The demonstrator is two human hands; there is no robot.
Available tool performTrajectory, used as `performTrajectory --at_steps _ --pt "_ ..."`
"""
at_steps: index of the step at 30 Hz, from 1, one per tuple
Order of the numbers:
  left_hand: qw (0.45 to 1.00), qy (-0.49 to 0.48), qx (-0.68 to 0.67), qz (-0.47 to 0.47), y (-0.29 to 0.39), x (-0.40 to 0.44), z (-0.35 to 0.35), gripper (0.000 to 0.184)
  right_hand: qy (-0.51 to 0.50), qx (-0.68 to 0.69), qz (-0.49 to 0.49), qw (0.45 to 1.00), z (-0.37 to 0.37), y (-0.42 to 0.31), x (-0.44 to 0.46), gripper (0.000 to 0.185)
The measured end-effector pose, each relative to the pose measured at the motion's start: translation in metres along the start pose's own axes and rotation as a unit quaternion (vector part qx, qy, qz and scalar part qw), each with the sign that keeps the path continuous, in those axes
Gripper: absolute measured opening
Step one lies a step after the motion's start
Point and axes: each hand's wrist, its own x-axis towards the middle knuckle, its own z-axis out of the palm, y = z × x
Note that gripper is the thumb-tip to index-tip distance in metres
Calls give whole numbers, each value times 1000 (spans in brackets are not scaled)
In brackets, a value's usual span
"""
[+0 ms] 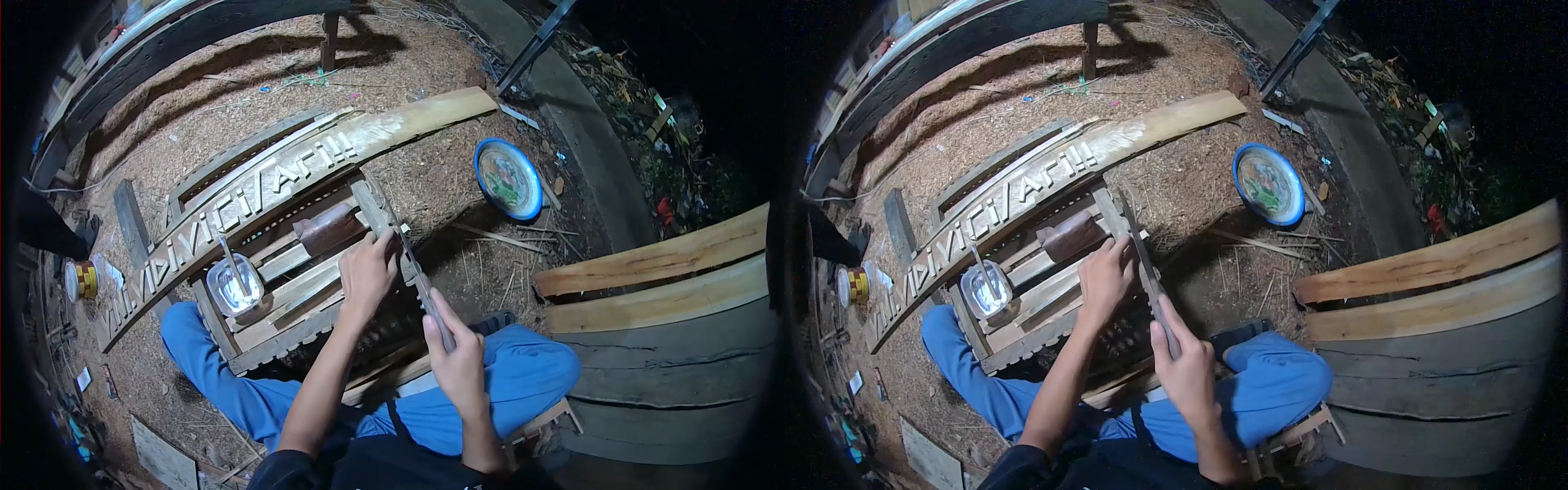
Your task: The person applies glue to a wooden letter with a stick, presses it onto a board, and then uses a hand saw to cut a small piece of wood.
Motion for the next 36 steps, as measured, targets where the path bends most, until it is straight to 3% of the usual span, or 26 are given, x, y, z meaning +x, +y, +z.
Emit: performTrajectory --at_steps 5,14,18,20,24,30,36 --pt "1000 -11 10 11 -3 -3 4 35 23 32 -28 999 24 16 27 39" --pt "999 -27 25 6 -2 -1 1 38 8 2 14 1000 5 1 1 40" --pt "999 -33 21 -8 2 -1 -2 32 -2 17 11 1000 22 11 30 40" --pt "1000 -8 19 16 -6 -1 5 37 13 36 -25 999 19 14 29 40" --pt "1000 -11 5 -5 -1 -1 1 38 -5 19 18 1000 -3 2 3 40" --pt "999 -26 23 9 -6 -1 4 45 9 51 -1 999 23 15 35 40" --pt "999 -36 19 11 -5 -2 3 44 -6 58 25 998 -5 11 -2 42"
